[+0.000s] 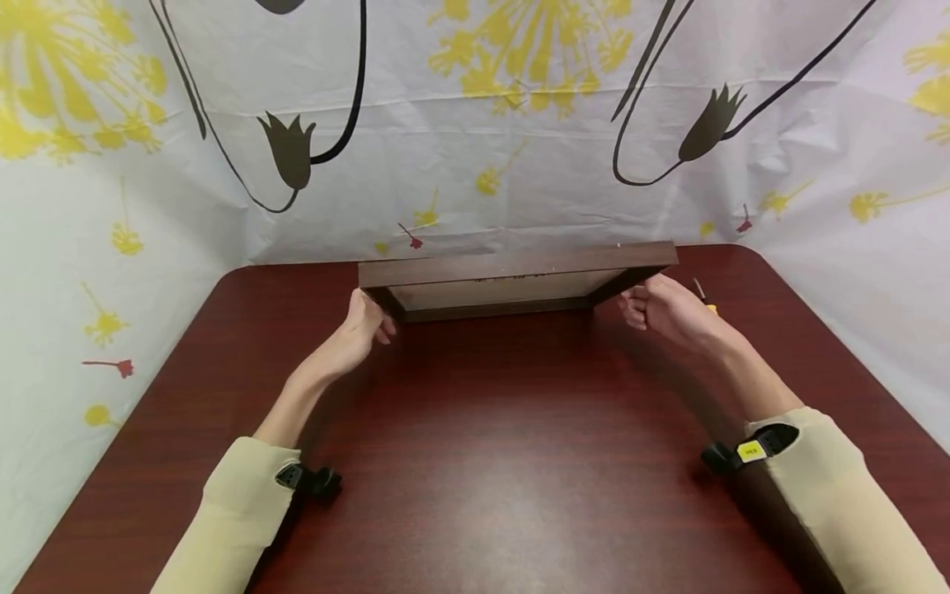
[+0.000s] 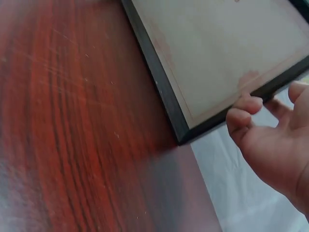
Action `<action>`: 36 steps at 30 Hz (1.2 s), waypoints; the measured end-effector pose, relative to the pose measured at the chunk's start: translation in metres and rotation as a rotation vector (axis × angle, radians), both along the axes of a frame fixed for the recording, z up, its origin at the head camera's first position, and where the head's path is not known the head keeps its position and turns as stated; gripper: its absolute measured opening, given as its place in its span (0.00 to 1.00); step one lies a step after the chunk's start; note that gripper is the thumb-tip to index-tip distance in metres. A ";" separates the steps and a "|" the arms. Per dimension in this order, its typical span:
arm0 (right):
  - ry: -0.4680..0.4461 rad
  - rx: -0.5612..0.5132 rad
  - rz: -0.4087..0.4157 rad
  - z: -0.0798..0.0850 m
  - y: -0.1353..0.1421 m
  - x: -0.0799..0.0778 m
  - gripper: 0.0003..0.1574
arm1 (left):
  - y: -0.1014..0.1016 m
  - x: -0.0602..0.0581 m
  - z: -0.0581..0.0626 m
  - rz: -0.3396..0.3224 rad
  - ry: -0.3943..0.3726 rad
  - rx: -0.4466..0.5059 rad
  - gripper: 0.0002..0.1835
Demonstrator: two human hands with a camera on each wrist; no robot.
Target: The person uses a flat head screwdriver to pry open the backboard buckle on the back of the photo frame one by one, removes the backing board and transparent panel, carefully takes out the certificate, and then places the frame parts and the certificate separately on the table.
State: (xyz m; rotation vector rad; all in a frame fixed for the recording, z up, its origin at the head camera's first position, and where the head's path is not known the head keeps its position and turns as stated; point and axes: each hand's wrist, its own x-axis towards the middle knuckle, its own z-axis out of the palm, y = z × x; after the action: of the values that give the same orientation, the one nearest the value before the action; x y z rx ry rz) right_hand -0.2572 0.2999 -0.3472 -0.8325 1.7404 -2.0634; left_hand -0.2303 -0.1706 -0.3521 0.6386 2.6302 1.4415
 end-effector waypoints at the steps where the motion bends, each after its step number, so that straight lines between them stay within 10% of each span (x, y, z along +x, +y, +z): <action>1: -0.010 0.006 -0.009 0.001 -0.001 0.002 0.20 | -0.001 0.001 0.000 0.005 0.014 -0.010 0.37; 11: -0.136 -0.026 -0.022 0.010 -0.004 0.016 0.25 | -0.010 0.004 0.000 -0.075 0.058 -0.037 0.17; 30: -0.234 -0.055 -0.137 0.027 -0.013 0.029 0.20 | -0.018 0.006 -0.006 -0.232 -0.024 0.076 0.25; 36: -0.282 0.056 -0.209 0.029 -0.020 0.031 0.20 | -0.017 0.006 -0.008 -0.278 -0.146 0.323 0.20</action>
State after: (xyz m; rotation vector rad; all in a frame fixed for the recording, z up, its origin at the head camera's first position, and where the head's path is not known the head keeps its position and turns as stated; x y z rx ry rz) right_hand -0.2258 0.2801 -0.3180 -0.3335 1.7779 -2.1276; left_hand -0.2247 -0.1874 -0.3601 0.8512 2.1179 1.7576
